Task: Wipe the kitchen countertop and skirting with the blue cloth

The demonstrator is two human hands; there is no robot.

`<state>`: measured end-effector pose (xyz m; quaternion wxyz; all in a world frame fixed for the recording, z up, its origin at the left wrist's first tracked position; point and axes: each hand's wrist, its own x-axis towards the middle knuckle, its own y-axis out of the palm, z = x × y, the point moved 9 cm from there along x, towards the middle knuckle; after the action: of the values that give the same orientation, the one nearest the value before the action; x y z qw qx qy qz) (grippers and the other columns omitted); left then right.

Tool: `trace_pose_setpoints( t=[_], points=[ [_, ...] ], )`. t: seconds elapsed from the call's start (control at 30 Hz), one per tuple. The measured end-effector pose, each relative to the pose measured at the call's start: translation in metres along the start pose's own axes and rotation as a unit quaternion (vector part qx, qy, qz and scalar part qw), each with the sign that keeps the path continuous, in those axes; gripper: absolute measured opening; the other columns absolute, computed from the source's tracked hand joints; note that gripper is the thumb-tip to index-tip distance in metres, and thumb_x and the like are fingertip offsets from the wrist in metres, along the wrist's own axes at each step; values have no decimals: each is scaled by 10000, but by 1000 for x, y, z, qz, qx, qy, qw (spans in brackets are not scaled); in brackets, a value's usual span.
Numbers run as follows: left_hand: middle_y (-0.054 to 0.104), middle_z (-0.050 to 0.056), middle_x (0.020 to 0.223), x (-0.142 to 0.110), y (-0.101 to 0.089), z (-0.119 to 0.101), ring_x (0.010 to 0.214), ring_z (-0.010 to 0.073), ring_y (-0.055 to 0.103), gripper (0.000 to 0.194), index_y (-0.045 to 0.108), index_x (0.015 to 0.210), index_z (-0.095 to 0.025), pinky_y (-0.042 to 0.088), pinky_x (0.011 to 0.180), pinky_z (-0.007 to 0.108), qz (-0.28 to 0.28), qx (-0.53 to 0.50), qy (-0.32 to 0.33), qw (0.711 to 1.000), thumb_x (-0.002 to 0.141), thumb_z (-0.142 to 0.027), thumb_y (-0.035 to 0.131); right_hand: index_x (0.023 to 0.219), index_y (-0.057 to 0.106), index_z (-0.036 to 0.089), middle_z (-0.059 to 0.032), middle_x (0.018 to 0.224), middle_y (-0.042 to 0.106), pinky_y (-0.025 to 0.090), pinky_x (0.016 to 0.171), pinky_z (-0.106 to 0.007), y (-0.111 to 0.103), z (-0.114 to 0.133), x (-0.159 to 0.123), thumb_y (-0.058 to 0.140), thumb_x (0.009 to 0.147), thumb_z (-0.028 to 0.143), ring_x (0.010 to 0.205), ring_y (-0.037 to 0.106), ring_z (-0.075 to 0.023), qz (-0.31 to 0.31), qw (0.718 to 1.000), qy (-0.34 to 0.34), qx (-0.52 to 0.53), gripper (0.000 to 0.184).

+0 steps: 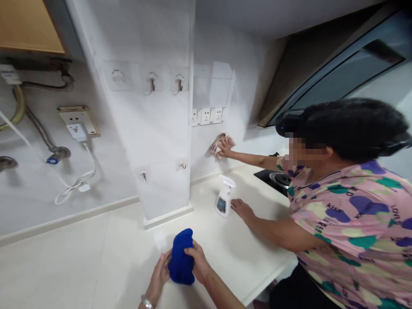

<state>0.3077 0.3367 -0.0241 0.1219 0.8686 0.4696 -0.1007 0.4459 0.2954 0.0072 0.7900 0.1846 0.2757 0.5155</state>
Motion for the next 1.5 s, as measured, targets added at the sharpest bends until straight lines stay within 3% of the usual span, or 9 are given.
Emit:
trace_pose_setpoints(
  t=[0.13,0.57,0.83,0.97,1.07,1.13,1.3,1.4,1.5],
  points=[
    [690,115,1248,-26,4,-9,1150,299,630,779,577,1335,-157,470,1070,441,-65,96,59,991,775,-699,581,881,591,216,28,769,663,479,744,-308,10,-11,-16,733,573,251,732,606,-159,-11,1000,3,-22,341],
    [741,103,1071,-107,-85,1,1088,316,660,683,654,1061,-190,538,997,418,-203,155,72,964,726,-772,528,879,424,247,74,781,550,343,607,-233,43,-25,-51,815,664,483,637,464,-83,166,970,-16,-179,505],
    [729,71,977,-118,-102,-68,936,266,699,525,538,1026,-228,587,861,394,-240,62,133,960,746,-663,628,1048,494,255,54,749,528,392,572,-237,79,-1,-39,667,818,510,618,473,-100,141,946,-100,-273,385],
    [731,85,1016,-104,-157,-71,1019,281,688,431,555,1046,-239,564,913,425,-321,235,128,909,804,-595,543,1106,547,213,-53,1014,593,505,644,-299,41,16,-24,551,848,456,732,577,-140,25,872,-207,-443,354],
    [669,193,1214,-97,-203,-42,1187,330,614,435,589,1138,-155,485,1045,515,-355,401,99,839,852,-429,411,1103,564,195,-113,1152,591,557,768,-385,-17,14,-29,519,846,408,892,632,-203,-2,833,-233,-502,336],
    [588,244,1337,-95,-215,-24,1282,341,541,521,574,1236,-75,415,1121,533,-362,466,112,800,870,-379,363,1124,580,205,-115,1173,622,533,945,-454,-59,19,-45,475,878,383,1087,623,-250,-23,763,-295,-575,321],
    [532,180,1429,-79,-166,-3,1361,299,459,557,520,1383,-121,397,1154,486,-344,507,172,772,946,-423,352,1211,564,176,-153,1220,648,529,995,-489,-161,15,-72,428,926,391,1126,635,-285,-92,655,-310,-683,382],
    [453,192,1497,-66,-129,1,1448,415,291,560,547,1387,-160,328,1159,604,-366,548,179,731,913,-444,455,1267,548,136,-191,1334,589,499,1050,-506,-178,-1,-78,383,943,385,1248,569,-309,-119,625,-324,-701,441],
    [375,186,1555,-52,-123,3,1466,470,202,570,530,1410,-211,256,1157,668,-373,579,174,704,883,-427,514,1326,538,128,-201,1403,532,460,1068,-579,-172,-17,-79,337,929,370,1318,502,-360,-171,578,-328,-727,507]
  ],
)
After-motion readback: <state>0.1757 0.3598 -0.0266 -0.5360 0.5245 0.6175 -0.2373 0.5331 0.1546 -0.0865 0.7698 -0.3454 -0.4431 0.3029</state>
